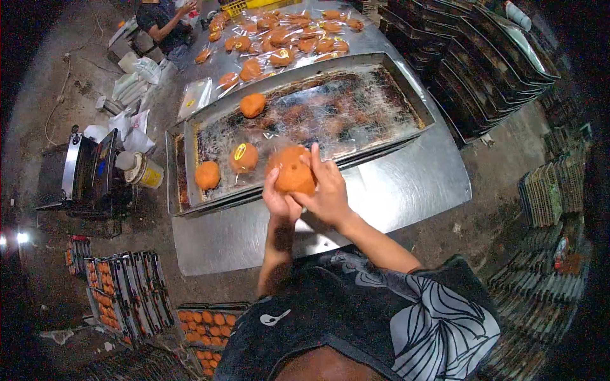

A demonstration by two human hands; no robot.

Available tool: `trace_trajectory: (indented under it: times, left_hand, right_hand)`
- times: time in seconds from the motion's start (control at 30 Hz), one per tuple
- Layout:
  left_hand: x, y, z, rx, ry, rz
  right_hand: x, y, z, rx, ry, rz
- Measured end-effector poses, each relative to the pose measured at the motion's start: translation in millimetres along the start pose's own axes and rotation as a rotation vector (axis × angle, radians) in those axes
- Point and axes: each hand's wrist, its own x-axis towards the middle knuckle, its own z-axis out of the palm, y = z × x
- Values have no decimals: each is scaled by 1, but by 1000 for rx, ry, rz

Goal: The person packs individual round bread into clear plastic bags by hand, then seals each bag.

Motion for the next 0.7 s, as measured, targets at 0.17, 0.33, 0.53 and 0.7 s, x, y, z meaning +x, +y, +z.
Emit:
trace_trajectory:
  times: [0.17, 0.33, 0.53, 0.7]
  left_hand:
    - [2, 11, 2, 88, 102, -53]
    - [-3, 9, 13, 74, -174, -73]
    - [3, 5, 30, 141, 12, 135]
    - [-6, -6, 35, 165, -19, 175]
  right_hand:
    - [-6, 3, -1, 28, -4, 73]
    - [-5, 16, -10, 194, -18, -29]
    - [-1, 11, -14, 55, 102, -112]
    - [8, 6, -4, -136, 203, 28]
